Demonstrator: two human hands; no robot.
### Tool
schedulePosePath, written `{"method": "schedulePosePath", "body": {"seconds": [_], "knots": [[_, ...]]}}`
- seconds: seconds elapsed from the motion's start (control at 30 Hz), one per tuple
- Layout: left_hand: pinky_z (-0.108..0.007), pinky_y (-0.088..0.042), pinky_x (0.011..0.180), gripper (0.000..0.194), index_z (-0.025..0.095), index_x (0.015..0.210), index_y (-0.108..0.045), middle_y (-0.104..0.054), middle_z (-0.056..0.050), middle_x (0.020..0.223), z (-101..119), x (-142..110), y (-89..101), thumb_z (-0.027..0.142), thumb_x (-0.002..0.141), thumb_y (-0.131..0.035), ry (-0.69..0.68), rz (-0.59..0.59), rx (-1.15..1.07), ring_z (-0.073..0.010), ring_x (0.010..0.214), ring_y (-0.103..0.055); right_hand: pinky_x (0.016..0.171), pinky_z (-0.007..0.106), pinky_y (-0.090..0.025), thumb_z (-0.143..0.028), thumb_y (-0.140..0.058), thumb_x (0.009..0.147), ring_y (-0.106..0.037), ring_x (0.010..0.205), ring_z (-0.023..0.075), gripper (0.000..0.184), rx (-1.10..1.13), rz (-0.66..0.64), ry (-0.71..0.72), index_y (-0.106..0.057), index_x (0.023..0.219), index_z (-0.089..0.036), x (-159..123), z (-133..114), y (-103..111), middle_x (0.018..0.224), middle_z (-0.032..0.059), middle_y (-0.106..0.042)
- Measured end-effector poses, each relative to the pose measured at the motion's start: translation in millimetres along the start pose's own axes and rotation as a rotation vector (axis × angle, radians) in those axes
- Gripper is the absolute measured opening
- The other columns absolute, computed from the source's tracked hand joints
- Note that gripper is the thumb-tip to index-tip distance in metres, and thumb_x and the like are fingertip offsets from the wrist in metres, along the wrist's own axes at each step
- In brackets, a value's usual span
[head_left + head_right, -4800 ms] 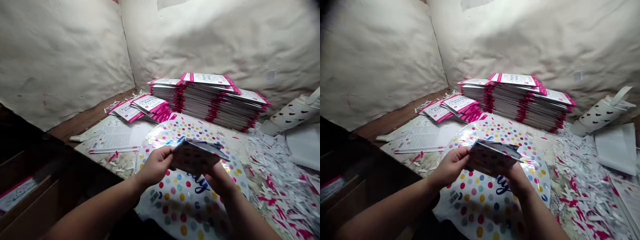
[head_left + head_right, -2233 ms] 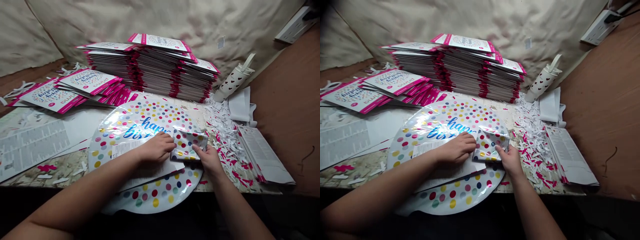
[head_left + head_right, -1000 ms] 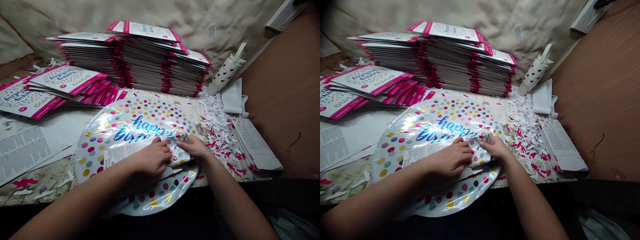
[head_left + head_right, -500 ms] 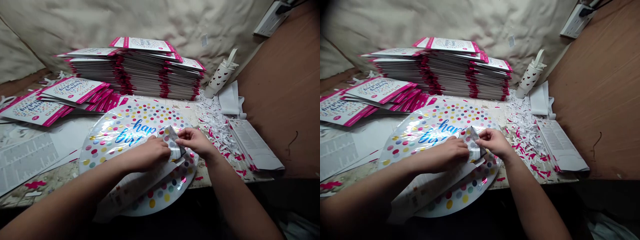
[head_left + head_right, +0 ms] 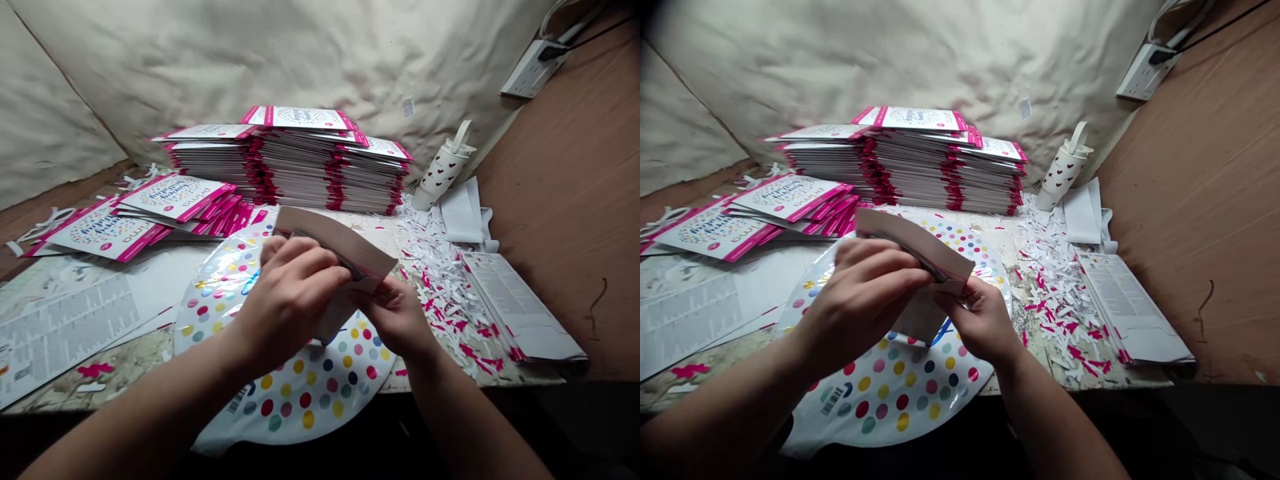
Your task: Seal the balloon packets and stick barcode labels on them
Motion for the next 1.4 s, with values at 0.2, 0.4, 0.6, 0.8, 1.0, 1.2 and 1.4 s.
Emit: {"method": "schedulePosePath", "body": {"seconds": [0.2, 0.4, 0.6, 0.8, 1.0, 1.2, 1.4], "knots": [[-0.044, -0.035, 0.1, 0.069, 0.026, 0.133, -0.034, -0.046, -0.007, 0.125, -31, -26, 3.2, 0.027, 0.072, -0.067, 0.325, 0.299, -0.388, -0.028, 0.119, -0.042, 0.088, 0.035, -0.049, -0.017, -0.068, 0.075, -0.063, 0.094, 0.0184, 0.024, 0.127, 0.139, 0.068, -0.063, 0.096, -0.026, 6, 1, 2, 0.096, 0.0009, -0.069], [-0.037, -0.042, 0.098, 0.081, 0.03, 0.138, -0.025, -0.048, -0.007, 0.123, -45, -43, -41.5, 0.018, 0.07, -0.069, 0.5, 0.113, -0.818, -0.0255, 0.118, -0.045, 0.086, 0.035, -0.05, -0.018, -0.073, 0.069, -0.062, 0.095, 0.0187, 0.036, 0.148, 0.045, -0.052, -0.056, 0.101, -0.024, 11, 21, -8, 0.099, 0.0023, -0.067], [-0.036, -0.045, 0.096, 0.091, 0.033, 0.138, -0.025, -0.043, -0.006, 0.133, -46, -47, -34.4, 0.021, 0.064, -0.077, 0.532, 0.182, -0.858, -0.027, 0.12, -0.044, 0.083, 0.031, -0.05, -0.014, -0.077, 0.063, -0.063, 0.092, 0.0165, 0.039, 0.152, 0.054, -0.003, -0.058, 0.096, -0.024, 12, 13, -9, 0.095, 0.0001, -0.068], [-0.035, -0.051, 0.084, 0.064, 0.022, 0.126, -0.047, -0.064, -0.007, 0.108, -51, -49, -32.9, 0.026, 0.067, -0.074, 0.79, 0.101, -0.967, -0.0245, 0.101, -0.058, 0.076, 0.031, -0.052, -0.023, -0.073, 0.07, -0.064, 0.08, 0.0159, 0.024, 0.136, 0.044, 0.016, -0.063, 0.091, -0.023, 21, 0, 1, 0.083, -0.0002, -0.069], [-0.018, -0.041, 0.044, 0.026, 0.013, 0.06, -0.06, -0.055, 0.002, 0.046, -53, -75, -63.7, 0.034, 0.072, -0.067, 1.112, -0.315, -1.213, -0.0087, 0.045, -0.052, 0.048, 0.027, -0.046, -0.045, -0.049, 0.085, -0.052, 0.048, 0.0128, 0.031, -0.346, 0.169, -0.165, -0.059, 0.074, -0.017, 41, 12, 31, 0.057, 0.0, -0.057], [-0.02, -0.043, 0.048, 0.032, 0.009, 0.061, -0.063, -0.06, -0.005, 0.048, -38, -112, -85.8, 0.036, 0.076, -0.059, 1.292, -0.363, -1.201, -0.0109, 0.045, -0.055, 0.077, 0.032, -0.048, -0.014, -0.046, 0.085, -0.059, 0.087, 0.0196, 0.02, -0.985, -0.156, 0.308, -0.064, 0.093, -0.018, 0, 4, -32, 0.09, 0.0082, -0.065], [-0.018, -0.034, 0.04, 0.032, 0.011, 0.057, -0.06, -0.057, -0.002, 0.045, -26, -108, -76.0, 0.035, 0.077, -0.056, 1.259, -0.332, -1.081, -0.0093, 0.042, -0.051, 0.075, 0.03, -0.047, -0.014, -0.047, 0.087, -0.059, 0.082, 0.0188, 0.018, -1.041, -0.258, 0.315, -0.065, 0.089, -0.015, -15, 8, -58, 0.086, 0.0085, -0.066]]}}
Point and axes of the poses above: each hand's wrist, its own x-axis towards the middle knuckle, its own y-axis out of the back of the hand, z = x × y, the point moved 6 cm from there along x, towards the middle knuckle
